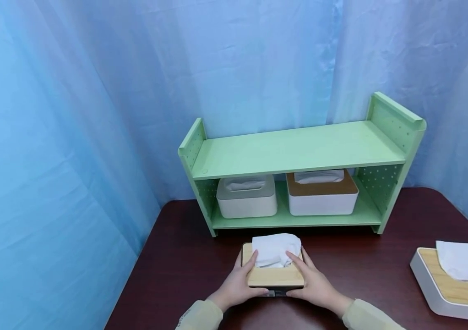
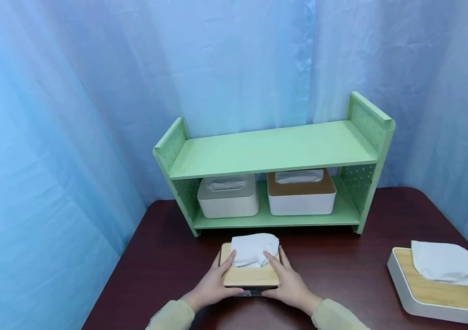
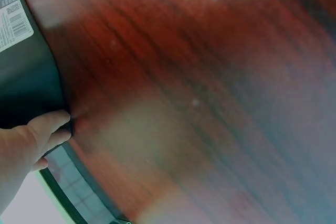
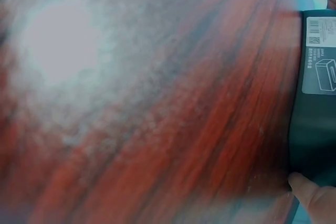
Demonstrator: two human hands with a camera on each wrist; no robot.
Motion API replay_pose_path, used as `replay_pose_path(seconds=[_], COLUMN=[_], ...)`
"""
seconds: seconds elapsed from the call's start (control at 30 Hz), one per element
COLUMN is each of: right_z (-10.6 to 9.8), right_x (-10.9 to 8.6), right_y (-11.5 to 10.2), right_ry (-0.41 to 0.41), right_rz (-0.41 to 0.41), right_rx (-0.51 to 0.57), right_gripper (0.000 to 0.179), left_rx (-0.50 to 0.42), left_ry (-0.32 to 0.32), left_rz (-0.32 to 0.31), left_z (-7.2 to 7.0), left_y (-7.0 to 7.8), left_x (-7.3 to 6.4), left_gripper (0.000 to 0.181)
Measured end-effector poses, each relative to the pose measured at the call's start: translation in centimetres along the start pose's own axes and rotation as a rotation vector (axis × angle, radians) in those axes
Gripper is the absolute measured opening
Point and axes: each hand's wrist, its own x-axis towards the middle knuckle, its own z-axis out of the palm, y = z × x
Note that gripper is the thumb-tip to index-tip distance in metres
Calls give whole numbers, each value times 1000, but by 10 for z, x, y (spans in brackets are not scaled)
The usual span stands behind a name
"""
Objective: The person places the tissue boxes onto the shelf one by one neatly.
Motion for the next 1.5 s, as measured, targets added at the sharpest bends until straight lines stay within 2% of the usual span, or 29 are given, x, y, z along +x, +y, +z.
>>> replay_pose_path(seconds=[0.27, 0.53, 0.67, 0.87, 1.07, 1.2, 1.33, 1.5], right_z=[-1, -2, -7, -32, -69, -92, -109, -119], right_x=[0, -2, 0, 5, 15, 29, 45, 65], right_y=[2, -3, -10, -42, -87, -112, -129, -137], right_ry=[45, 68, 147, 326, 429, 454, 436, 410], right_rz=[-15, -8, -79, -299, -483, -570, -602, -589], right_rx=[28, 53, 31, -54, -119, -120, -91, -74], right_gripper=[97, 95, 95, 95, 96, 95, 93, 92], left_rx=[-10, -11, -10, 35, 95, 145, 180, 149], left_ry=[-12, 5, 52, 197, 365, 419, 437, 392], left_rz=[2, 10, 60, 228, 400, 482, 507, 463], left_z=[-10, -13, -23, -58, -107, -140, -165, -183], left_y=[3, 4, 11, 37, 68, 84, 93, 98], left_x=[-4, -6, -6, -11, -15, -10, 0, 17], left_gripper=[91, 90, 90, 87, 86, 86, 86, 87])
